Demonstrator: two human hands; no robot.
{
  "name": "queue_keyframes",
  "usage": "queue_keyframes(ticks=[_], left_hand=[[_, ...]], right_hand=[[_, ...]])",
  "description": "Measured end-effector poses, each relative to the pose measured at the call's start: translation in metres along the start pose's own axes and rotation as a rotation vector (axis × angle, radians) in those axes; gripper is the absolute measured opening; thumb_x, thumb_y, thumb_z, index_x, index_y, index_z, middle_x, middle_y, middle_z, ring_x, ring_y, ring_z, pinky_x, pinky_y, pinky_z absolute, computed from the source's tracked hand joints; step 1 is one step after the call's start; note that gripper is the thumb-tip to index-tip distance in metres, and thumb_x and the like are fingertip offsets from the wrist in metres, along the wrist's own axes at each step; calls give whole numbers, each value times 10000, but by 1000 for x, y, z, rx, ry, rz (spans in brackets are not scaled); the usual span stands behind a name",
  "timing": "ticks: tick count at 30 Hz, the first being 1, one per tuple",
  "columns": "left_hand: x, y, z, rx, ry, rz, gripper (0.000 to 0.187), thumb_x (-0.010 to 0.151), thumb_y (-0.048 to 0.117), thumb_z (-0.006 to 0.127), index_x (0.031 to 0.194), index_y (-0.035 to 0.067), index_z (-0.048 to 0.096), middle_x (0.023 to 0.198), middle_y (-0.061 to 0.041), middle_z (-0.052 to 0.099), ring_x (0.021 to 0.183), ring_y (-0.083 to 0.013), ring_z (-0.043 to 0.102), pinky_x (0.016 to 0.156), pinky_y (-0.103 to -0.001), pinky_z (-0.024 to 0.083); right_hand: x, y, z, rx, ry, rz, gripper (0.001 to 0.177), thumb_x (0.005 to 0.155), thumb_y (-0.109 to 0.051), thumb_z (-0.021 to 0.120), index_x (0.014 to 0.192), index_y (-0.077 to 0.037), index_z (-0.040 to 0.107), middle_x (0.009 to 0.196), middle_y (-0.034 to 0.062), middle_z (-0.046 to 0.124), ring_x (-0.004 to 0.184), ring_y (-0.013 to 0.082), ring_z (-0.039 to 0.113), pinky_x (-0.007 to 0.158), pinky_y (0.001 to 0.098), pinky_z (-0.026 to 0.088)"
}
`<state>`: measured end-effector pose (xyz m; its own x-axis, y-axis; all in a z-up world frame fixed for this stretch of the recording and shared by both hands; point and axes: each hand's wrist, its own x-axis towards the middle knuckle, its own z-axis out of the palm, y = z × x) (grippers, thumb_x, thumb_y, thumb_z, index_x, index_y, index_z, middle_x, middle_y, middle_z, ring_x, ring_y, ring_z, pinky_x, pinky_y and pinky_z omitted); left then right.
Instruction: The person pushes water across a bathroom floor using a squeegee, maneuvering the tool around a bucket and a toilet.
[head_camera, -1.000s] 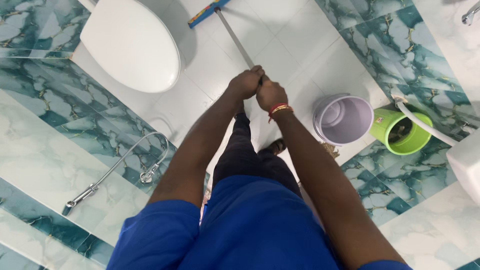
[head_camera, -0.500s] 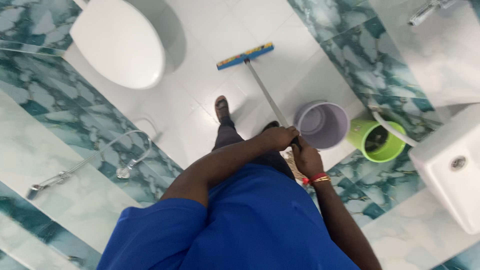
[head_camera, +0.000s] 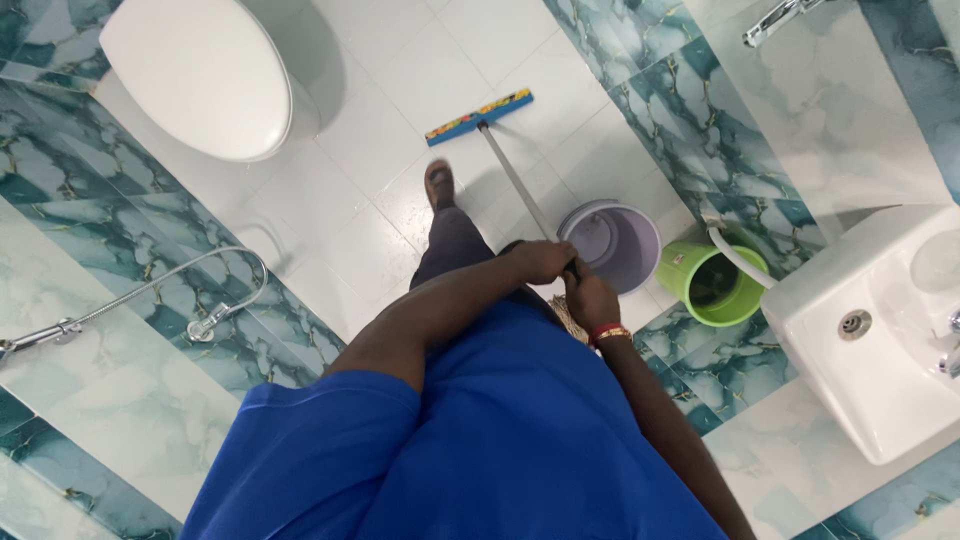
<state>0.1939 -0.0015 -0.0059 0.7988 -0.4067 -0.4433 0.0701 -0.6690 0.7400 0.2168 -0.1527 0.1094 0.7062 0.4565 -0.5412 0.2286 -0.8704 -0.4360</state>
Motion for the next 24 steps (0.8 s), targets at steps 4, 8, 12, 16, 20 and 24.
queue_keyframes(ticks=[4, 8, 12, 16, 20, 24], left_hand=[[11, -14, -34, 30, 73, -60, 362, 937, 212, 630, 1251, 43, 571, 1303, -183, 600, 1113, -384, 671, 917, -497, 555], [5, -48, -83, -13, 99, -169, 297, 955, 191, 596, 1219, 55, 585, 1288, -154, 622, 1124, -370, 682, 932, -488, 562], [3, -96, -156, -127, 220, -182, 270, 930, 171, 597, 1184, 80, 592, 1265, -129, 627, 1094, -374, 678, 903, -497, 553], [10, -148, -228, -170, 270, -250, 237, 945, 166, 573, 1166, 81, 579, 1253, -128, 638, 1099, -364, 682, 913, -500, 553], [12, -197, -305, -216, 357, -259, 229, 978, 188, 555, 1179, 78, 568, 1278, -143, 632, 1076, -378, 682, 909, -521, 539], [7, -231, -365, -273, 373, -380, 229, 990, 230, 553, 1191, 122, 577, 1206, -119, 680, 1088, -345, 685, 908, -493, 545]], right_hand=[[44, -18, -8, -40, -5, -55, 383, 1020, -319, 527, 1335, -116, 607, 861, 258, 716, 786, 486, 697, 737, 583, 549], [97, -68, -15, -79, -68, -28, 398, 1007, -313, 506, 1346, -123, 588, 850, 264, 719, 784, 504, 693, 740, 609, 541], [170, -131, -34, -122, -114, -7, 383, 1032, -339, 456, 1306, -108, 591, 912, 292, 716, 858, 536, 677, 810, 624, 527], [248, -190, -47, -128, -166, 27, 375, 1026, -325, 449, 1293, -103, 589, 967, 303, 717, 921, 521, 691, 875, 600, 534], [326, -250, -57, -157, -131, 36, 327, 992, -282, 471, 1228, -123, 633, 1017, 281, 712, 955, 507, 677, 893, 588, 524], [376, -295, -66, -135, -81, -49, 303, 970, -247, 498, 1185, -101, 655, 1023, 248, 723, 954, 486, 679, 870, 568, 533]])
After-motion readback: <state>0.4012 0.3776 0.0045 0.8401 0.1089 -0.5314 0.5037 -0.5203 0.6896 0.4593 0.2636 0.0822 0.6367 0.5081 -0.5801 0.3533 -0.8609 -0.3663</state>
